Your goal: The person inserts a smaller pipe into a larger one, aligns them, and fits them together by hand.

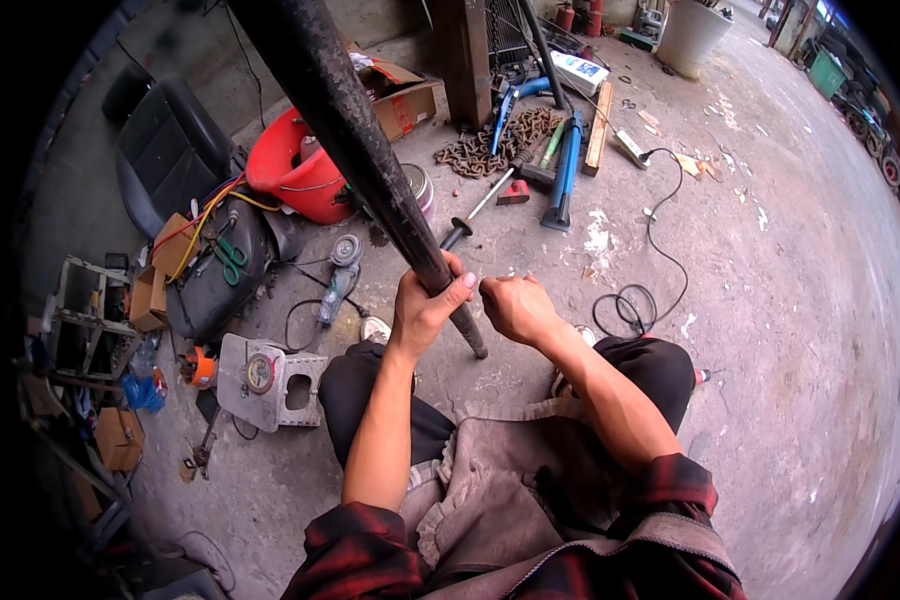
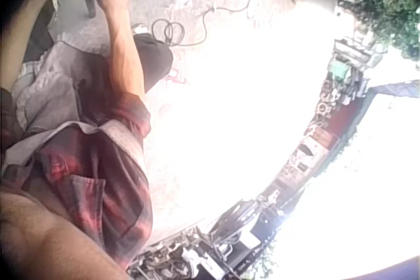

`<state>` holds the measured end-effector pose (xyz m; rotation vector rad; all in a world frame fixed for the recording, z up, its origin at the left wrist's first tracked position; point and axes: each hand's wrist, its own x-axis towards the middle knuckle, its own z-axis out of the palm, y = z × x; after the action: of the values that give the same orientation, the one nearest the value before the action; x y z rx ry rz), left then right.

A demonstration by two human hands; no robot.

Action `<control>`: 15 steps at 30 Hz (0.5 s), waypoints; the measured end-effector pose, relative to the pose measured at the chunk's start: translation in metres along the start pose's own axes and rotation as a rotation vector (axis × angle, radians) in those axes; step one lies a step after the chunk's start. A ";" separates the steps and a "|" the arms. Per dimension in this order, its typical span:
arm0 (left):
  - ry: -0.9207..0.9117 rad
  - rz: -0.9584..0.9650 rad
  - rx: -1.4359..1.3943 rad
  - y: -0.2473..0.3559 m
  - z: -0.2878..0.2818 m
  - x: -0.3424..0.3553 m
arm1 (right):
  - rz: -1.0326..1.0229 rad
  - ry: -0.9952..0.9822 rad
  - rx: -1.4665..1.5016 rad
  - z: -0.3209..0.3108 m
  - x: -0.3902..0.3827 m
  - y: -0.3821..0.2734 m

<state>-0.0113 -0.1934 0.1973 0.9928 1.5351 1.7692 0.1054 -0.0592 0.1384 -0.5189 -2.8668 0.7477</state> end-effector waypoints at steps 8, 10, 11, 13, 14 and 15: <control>-0.018 -0.003 0.015 0.000 0.000 0.001 | -0.007 0.001 -0.007 0.001 0.000 0.001; -0.019 -0.003 0.017 0.000 -0.001 0.001 | -0.005 -0.007 -0.006 0.002 0.000 0.001; -0.019 -0.005 0.016 -0.001 -0.001 0.000 | -0.002 -0.013 -0.003 0.001 0.000 0.000; -0.020 -0.006 0.012 -0.002 -0.002 0.000 | 0.000 -0.018 0.000 0.001 0.000 0.000; -0.021 -0.004 0.007 -0.002 -0.001 0.000 | 0.000 -0.016 0.000 0.001 0.000 -0.001; -0.023 -0.003 0.003 -0.002 -0.001 0.001 | 0.000 -0.015 0.000 0.000 0.000 -0.001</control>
<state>-0.0128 -0.1933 0.1951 1.0082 1.5251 1.7478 0.1051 -0.0599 0.1384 -0.5148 -2.8799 0.7551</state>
